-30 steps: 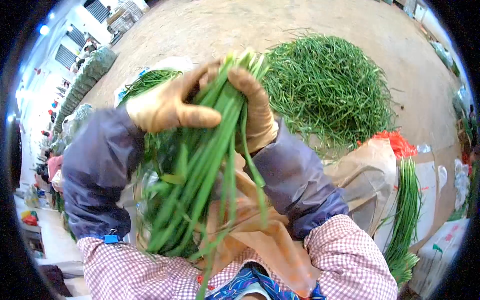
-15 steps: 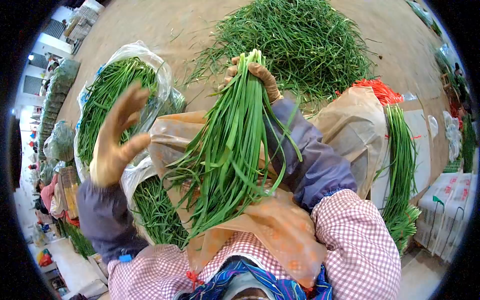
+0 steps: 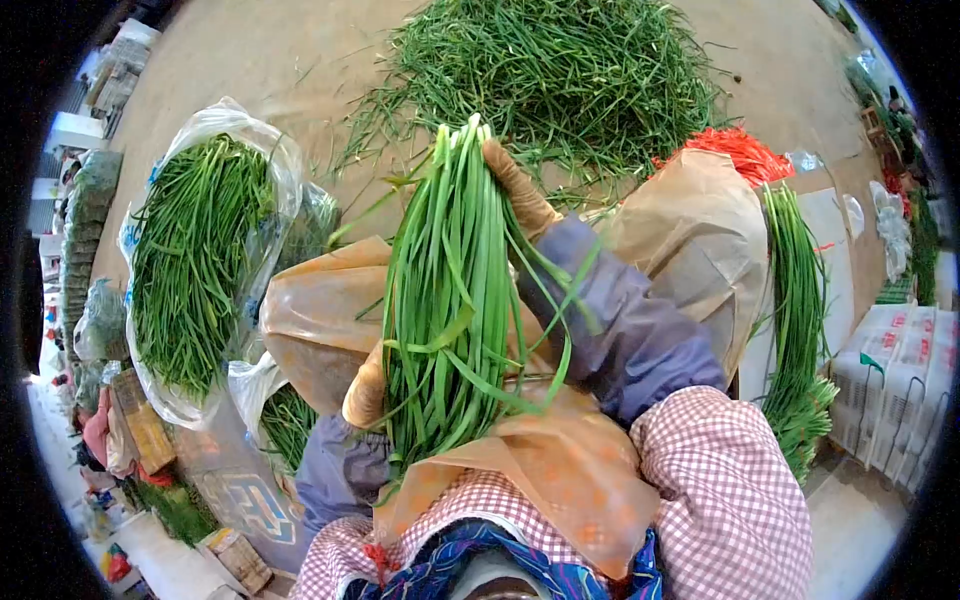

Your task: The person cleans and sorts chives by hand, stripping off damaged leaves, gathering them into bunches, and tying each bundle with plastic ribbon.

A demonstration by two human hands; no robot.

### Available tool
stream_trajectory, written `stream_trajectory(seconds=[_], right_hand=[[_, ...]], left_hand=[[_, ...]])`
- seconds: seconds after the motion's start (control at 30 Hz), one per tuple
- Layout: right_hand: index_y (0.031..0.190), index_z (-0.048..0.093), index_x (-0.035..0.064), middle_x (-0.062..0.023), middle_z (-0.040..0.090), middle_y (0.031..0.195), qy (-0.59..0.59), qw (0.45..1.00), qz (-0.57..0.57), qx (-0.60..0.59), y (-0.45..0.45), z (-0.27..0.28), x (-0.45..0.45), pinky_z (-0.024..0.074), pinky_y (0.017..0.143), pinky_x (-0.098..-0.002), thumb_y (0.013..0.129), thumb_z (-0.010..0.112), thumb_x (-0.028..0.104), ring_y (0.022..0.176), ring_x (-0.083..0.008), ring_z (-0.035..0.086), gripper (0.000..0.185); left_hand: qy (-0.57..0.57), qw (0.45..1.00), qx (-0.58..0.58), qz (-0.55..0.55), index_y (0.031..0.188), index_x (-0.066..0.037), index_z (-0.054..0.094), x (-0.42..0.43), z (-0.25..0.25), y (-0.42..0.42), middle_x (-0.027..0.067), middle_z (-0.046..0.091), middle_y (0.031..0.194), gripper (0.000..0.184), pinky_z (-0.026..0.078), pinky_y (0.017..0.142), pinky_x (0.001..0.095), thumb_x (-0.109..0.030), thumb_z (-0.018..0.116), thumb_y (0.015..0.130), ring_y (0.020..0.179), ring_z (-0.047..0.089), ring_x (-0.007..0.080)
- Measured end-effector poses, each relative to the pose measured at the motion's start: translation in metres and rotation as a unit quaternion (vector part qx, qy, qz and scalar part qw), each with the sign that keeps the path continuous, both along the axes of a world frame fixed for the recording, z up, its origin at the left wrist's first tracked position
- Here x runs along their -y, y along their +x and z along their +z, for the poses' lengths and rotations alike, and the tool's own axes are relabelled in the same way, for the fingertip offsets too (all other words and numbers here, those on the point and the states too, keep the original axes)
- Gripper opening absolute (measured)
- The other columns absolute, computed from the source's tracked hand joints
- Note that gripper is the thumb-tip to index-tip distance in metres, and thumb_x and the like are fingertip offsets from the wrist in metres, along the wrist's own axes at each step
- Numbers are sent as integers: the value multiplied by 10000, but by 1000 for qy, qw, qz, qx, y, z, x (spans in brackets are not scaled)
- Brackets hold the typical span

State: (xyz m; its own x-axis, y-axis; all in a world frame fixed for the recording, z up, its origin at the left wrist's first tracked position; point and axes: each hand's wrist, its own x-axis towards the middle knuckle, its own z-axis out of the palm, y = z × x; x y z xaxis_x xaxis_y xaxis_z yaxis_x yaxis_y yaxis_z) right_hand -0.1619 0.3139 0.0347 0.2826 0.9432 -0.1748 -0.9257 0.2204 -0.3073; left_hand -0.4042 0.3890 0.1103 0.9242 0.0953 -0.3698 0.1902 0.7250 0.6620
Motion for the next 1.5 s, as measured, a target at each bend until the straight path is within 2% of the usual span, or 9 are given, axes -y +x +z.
stream_trajectory(seconds=[0.3,0.43,0.53,0.7,0.8,0.97,1.1,1.23,1.5], right_hand=[[1419,399,85,-95,568,1304,-101,985,111,87,-45,26,26,457,1034,-403,860,719,372,1181,-241,570,705],[1185,604,81,-81,691,1024,-140,976,75,-150,-66,15,6,589,761,-349,911,677,260,885,-200,687,335],[1152,623,100,-82,694,1015,-134,958,53,-248,-70,-10,-9,567,797,-403,891,698,315,898,-228,671,346],[1329,539,112,-159,635,1219,-221,957,30,-184,-56,-83,-19,534,887,-451,893,618,530,1006,-314,648,609],[1091,676,45,-143,711,987,-346,904,41,-247,-37,-147,-32,590,706,-426,785,653,668,785,-273,688,694],[1008,687,53,-123,710,905,-300,914,76,-264,-30,-200,-40,573,677,-424,813,735,486,720,-254,670,477],[1051,661,64,-91,704,923,-237,927,-48,-288,-16,-150,-59,572,702,-384,828,754,395,732,-220,660,410],[1209,535,14,-104,664,1081,-193,936,-295,-8,-5,-96,-70,546,807,-353,769,831,155,930,-217,646,549],[1166,593,50,-64,686,1027,-148,938,-313,24,-44,17,-46,562,744,-317,816,768,45,869,-182,663,391]], left_hand=[[24,996,-67,53,1462,-26,308,-10,-12,18,104,507,1347,965,448,1001,375,-415,826,746,1191,526,204],[83,987,-135,-15,1412,-31,349,-29,-8,45,87,550,1252,800,477,945,346,-246,803,789,1118,554,191],[12,969,-236,-73,1317,-26,429,-48,5,86,101,630,1073,568,578,764,352,-77,730,838,876,660,217],[15,900,-343,-269,1350,-58,447,-89,-55,149,109,656,1114,524,565,831,348,-224,674,907,962,666,201],[-22,844,-469,-259,1327,-65,517,-97,-122,184,111,661,1172,512,555,846,349,-303,687,907,967,674,197],[-5,835,-480,-270,1256,-66,581,-98,-169,180,74,676,1136,508,565,795,357,-430,657,909,903,678,198],[73,917,-358,-161,1295,-48,516,-98,-134,189,92,673,1099,548,572,778,371,-436,631,925,884,678,231],[51,950,-304,-51,1369,-95,445,-94,-81,184,89,620,1163,526,579,750,365,-316,642,935,978,646,213],[239,959,-152,-20,1332,2,460,-34,-12,119,71,597,1181,618,487,912,313,-87,762,800,1052,581,177]])
